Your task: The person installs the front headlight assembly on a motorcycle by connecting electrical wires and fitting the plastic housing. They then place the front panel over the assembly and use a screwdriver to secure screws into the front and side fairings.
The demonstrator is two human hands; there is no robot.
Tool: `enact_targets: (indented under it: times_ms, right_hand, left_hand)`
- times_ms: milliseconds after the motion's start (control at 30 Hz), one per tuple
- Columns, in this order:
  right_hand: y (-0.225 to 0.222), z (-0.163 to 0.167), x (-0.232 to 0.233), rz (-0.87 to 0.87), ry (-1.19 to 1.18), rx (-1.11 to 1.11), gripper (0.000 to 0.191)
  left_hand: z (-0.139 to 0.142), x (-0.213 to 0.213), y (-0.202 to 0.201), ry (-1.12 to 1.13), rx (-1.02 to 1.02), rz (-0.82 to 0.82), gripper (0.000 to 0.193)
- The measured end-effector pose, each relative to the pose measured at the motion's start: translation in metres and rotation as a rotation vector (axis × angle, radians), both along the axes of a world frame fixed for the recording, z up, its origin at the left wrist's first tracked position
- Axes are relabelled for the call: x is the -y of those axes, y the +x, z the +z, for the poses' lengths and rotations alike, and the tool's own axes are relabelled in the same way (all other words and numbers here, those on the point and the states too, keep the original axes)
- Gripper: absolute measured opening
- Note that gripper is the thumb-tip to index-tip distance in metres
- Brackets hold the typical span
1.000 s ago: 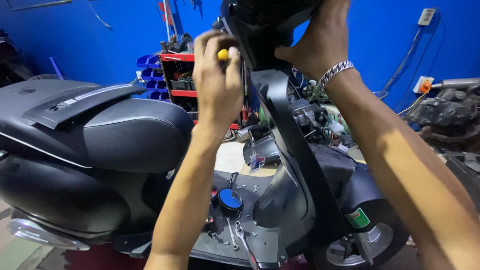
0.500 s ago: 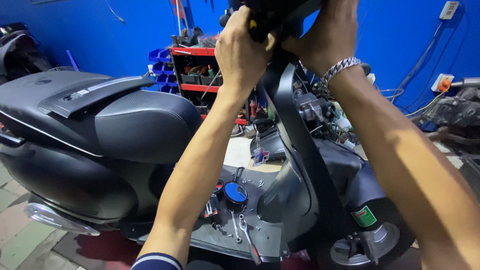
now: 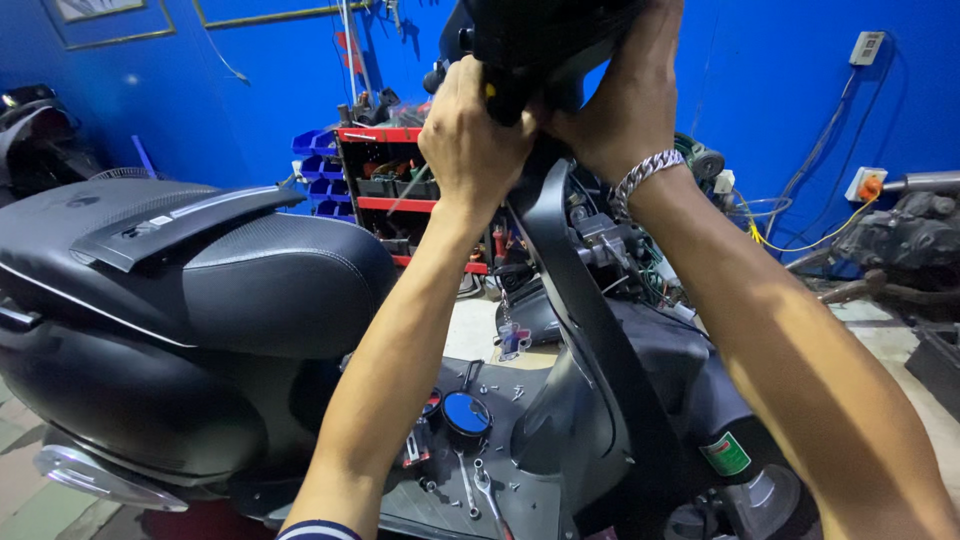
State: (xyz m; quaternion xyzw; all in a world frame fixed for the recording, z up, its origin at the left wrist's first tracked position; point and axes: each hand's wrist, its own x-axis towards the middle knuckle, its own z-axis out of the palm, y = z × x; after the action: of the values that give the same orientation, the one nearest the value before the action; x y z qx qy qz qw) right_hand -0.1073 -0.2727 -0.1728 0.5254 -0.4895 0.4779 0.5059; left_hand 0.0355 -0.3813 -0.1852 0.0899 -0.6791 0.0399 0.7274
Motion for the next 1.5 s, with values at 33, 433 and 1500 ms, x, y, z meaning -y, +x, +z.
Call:
enact_targets:
  times_ms: [33, 433, 1500]
  right_hand:
    - [0.001, 0.001, 0.0, 0.058, 0.062, 0.114, 0.123]
    - [-0.039, 0.024, -0.026, 0.028, 0.248, -0.144, 0.102]
    - [0.022, 0.044, -0.073, 0.49, 0.4, -0.124, 0.046]
  left_hand:
    - [0.001, -0.002, -0.002, -0.003, -0.036, 0.03, 0.068]
    - [0.012, 0.015, 0.014, -0.304, 0.025, -0.088, 0.103]
    - [0.042, 0.017, 0.084, -0.447, 0.23, -0.485, 0.069]
